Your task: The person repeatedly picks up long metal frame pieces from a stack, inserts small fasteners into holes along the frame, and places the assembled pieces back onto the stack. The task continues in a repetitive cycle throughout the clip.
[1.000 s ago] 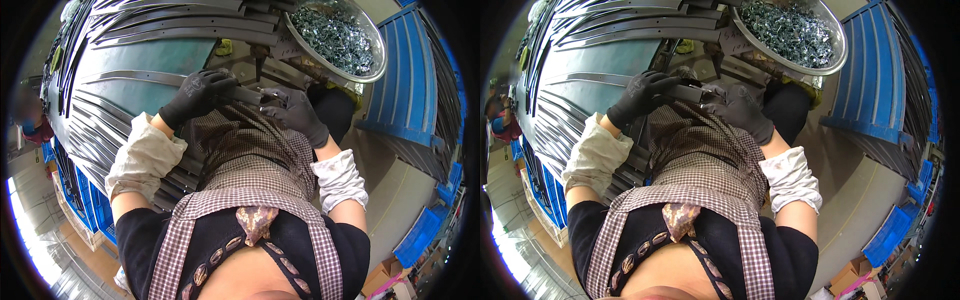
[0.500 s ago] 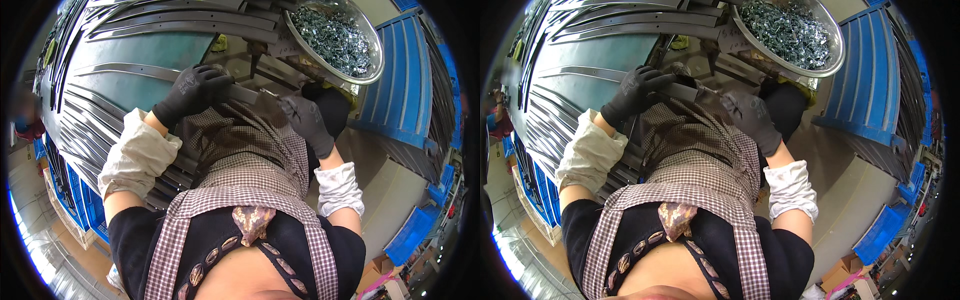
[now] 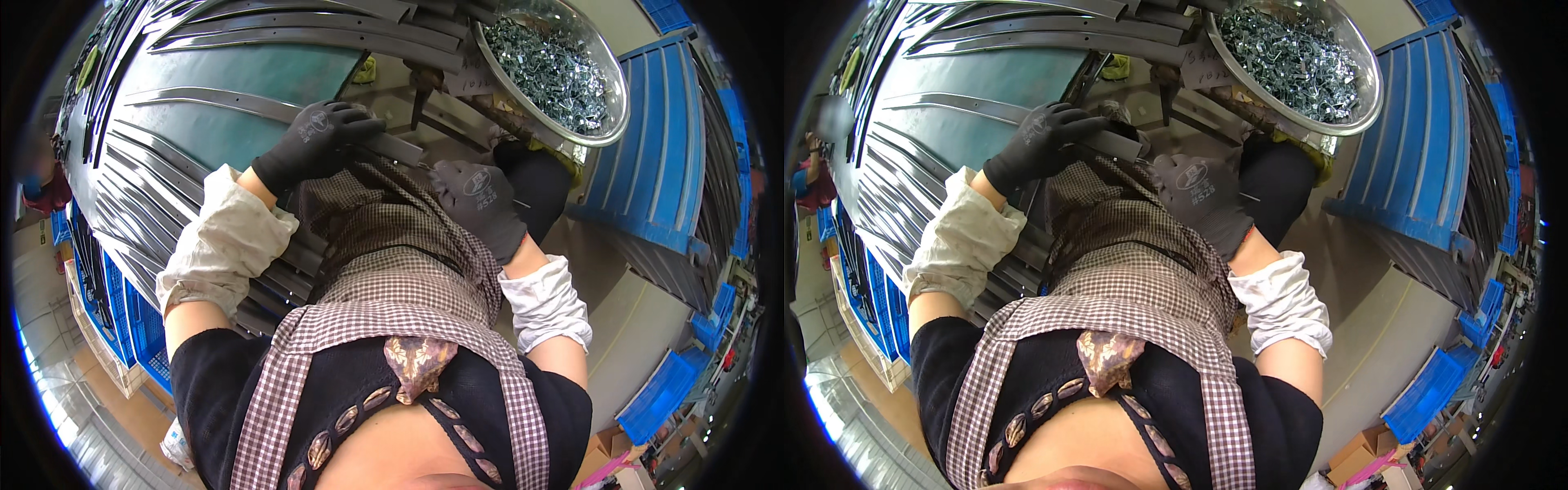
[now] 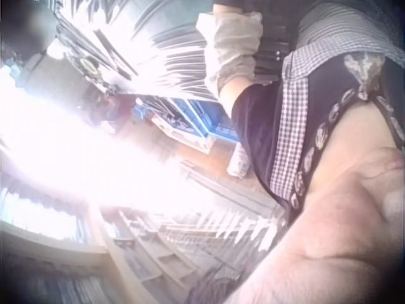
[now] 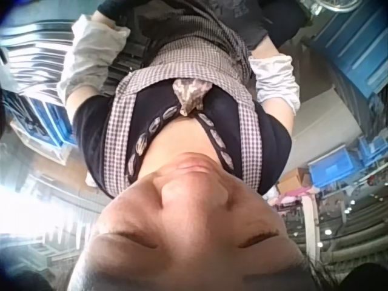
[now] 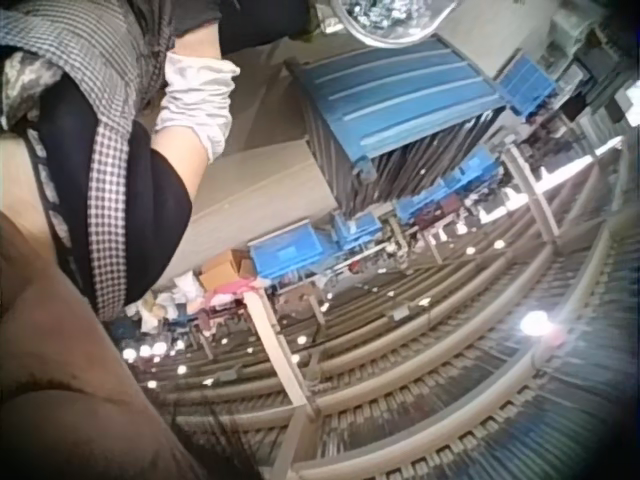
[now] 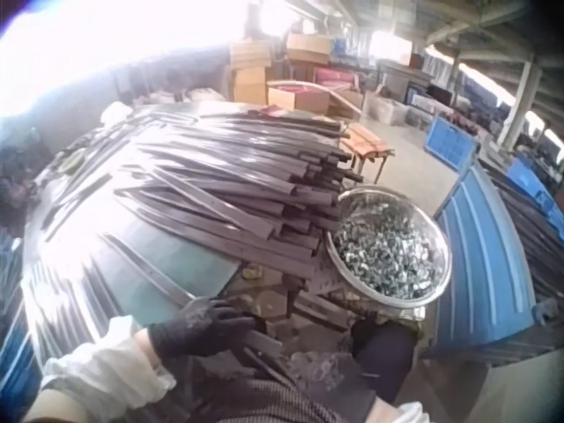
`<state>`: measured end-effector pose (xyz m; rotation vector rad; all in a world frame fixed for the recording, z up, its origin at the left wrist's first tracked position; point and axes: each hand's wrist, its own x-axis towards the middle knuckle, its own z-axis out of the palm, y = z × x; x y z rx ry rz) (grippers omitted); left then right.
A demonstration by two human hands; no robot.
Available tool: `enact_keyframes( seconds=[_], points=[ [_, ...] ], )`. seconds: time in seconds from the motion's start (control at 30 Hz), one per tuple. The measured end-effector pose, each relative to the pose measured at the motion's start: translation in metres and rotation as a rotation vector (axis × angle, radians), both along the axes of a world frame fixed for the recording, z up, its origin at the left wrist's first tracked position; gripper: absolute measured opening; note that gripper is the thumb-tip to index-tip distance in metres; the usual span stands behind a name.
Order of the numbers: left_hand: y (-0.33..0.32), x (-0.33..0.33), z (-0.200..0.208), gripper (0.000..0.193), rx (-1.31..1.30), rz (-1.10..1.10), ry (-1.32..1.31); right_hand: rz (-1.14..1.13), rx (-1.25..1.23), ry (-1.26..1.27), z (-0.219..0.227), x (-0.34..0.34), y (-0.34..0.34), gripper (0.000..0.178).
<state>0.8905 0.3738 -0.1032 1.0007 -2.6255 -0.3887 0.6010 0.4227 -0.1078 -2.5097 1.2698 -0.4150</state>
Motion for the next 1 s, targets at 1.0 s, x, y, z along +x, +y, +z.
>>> enact_keyframes(
  seconds=[1.0],
  points=[
    [-0.055,0.094,0.032,0.048,-0.426,0.124,-0.274,-0.507,-0.028,0.268,-0.061,-0.16,-0.184,0.035]
  ],
)
